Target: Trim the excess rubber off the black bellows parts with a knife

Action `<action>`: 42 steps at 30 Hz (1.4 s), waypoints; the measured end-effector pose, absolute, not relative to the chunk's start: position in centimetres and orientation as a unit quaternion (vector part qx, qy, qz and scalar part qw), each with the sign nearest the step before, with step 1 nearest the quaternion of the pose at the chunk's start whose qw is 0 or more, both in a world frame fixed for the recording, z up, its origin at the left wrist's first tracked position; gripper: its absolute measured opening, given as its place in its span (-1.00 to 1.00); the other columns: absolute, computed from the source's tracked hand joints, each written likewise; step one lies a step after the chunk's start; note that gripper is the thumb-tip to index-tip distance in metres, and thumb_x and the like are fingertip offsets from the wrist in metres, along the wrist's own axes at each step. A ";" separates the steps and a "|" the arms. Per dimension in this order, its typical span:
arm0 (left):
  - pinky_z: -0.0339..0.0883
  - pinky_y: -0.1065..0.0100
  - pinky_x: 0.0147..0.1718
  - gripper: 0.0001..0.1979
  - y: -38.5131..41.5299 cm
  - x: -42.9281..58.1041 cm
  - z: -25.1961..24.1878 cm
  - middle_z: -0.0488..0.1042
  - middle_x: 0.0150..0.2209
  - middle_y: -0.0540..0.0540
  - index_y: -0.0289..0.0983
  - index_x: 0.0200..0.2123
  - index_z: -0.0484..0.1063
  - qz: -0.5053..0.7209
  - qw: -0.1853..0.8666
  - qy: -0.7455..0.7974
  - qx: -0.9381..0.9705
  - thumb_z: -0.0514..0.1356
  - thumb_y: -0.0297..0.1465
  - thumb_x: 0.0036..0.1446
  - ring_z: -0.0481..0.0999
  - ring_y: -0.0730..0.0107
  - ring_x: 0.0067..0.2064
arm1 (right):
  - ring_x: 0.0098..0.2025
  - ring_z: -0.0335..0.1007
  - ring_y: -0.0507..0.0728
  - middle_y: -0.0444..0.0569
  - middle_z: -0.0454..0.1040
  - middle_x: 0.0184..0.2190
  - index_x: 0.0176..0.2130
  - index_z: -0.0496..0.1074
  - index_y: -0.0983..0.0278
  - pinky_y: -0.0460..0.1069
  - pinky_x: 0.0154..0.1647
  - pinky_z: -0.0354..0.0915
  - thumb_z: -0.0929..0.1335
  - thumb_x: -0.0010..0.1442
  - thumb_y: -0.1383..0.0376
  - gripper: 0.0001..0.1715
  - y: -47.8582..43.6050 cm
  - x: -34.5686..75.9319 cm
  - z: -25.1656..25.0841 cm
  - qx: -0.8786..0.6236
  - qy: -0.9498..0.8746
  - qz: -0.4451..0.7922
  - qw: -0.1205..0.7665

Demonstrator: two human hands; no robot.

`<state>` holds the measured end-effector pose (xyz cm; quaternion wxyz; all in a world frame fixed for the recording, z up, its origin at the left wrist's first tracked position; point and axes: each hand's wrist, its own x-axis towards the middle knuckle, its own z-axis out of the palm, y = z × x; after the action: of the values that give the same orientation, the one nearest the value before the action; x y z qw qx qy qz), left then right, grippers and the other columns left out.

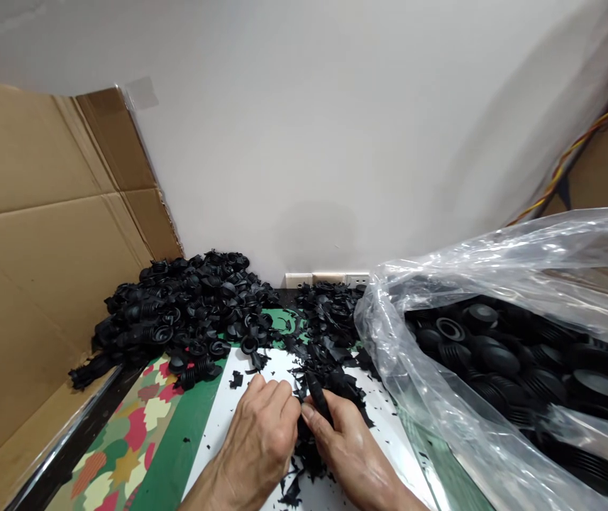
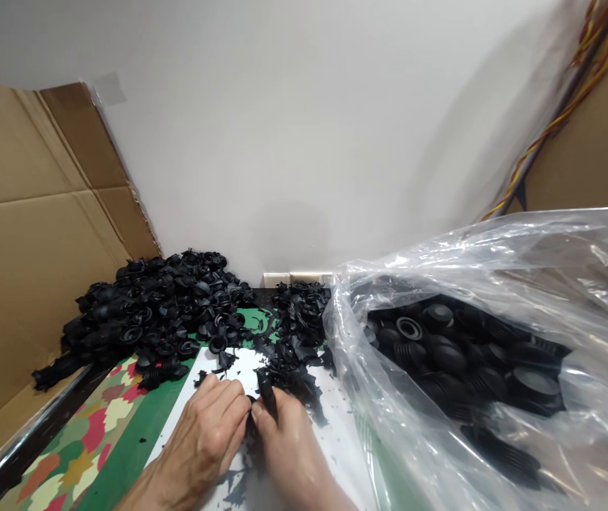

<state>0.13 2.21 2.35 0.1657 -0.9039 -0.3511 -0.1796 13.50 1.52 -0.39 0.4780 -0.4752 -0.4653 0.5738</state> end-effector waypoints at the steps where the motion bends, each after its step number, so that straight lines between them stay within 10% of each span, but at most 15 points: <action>1: 0.07 0.29 -0.49 -0.74 2.2 0.3 2.3 0.34 -0.55 -0.04 -0.26 -0.54 0.28 -0.185 0.168 -0.350 -0.903 -0.01 -0.69 0.05 0.29 0.31 -0.51 | -0.48 0.08 0.05 -0.13 0.27 -0.56 -0.52 0.33 0.30 -0.09 -0.52 0.08 0.37 0.01 0.11 -0.68 1.4 13.5 -0.2 -0.477 -0.471 0.565 0.480; 9: 0.10 0.29 -0.48 -0.76 2.1 0.4 1.5 0.31 -0.56 -0.05 -0.26 -0.54 0.26 -0.281 0.126 -0.399 -0.864 -0.03 -0.62 0.09 0.26 0.32 -0.50 | -0.69 -0.07 -0.05 -0.31 0.06 -0.78 -0.56 0.29 0.26 -0.10 -0.66 -0.09 0.42 -0.10 -0.01 -0.57 2.1 13.3 -2.1 -0.485 -0.372 0.631 0.477; 25: 0.07 0.42 -0.57 -0.66 3.3 -1.3 1.6 0.12 -0.67 0.10 -0.20 -0.68 0.14 -0.465 -0.290 -0.566 -0.616 0.07 -0.30 0.11 0.15 0.45 -0.58 | -0.77 -0.28 -0.13 -0.40 -0.02 -0.85 -0.54 0.19 0.22 -0.14 -0.76 -0.24 0.40 -0.08 -0.05 -0.53 2.2 13.5 -1.6 -0.461 -0.305 0.696 0.459; 29: 0.16 0.42 -0.53 -0.97 3.7 -1.3 1.2 0.34 -0.50 0.07 -0.23 -0.43 0.33 -0.498 -0.365 -0.542 -0.570 0.15 -0.42 -0.01 0.27 0.49 -0.56 | -0.76 -0.28 -0.14 -0.40 -0.02 -0.84 -0.55 0.17 0.22 -0.16 -0.76 -0.24 0.40 -0.07 -0.04 -0.53 2.0 13.5 -1.0 -0.450 -0.308 0.699 0.463; 42: 0.18 0.48 -0.57 -0.79 3.3 -0.8 0.9 0.30 -0.54 0.08 -0.29 -0.39 0.40 -0.444 -0.471 -0.491 -0.583 0.27 -0.28 -0.02 0.27 0.53 -0.55 | -0.80 -0.29 -0.15 -0.41 -0.02 -0.87 -0.54 0.19 0.21 -0.15 -0.81 -0.29 0.42 -0.26 -0.19 -0.40 2.7 13.1 -2.4 -0.466 -0.317 0.693 0.449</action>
<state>-0.85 3.29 0.93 -0.4714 -0.5828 -0.4912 -0.4436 13.06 2.73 -2.44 0.4493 -0.4661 -0.3166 0.6933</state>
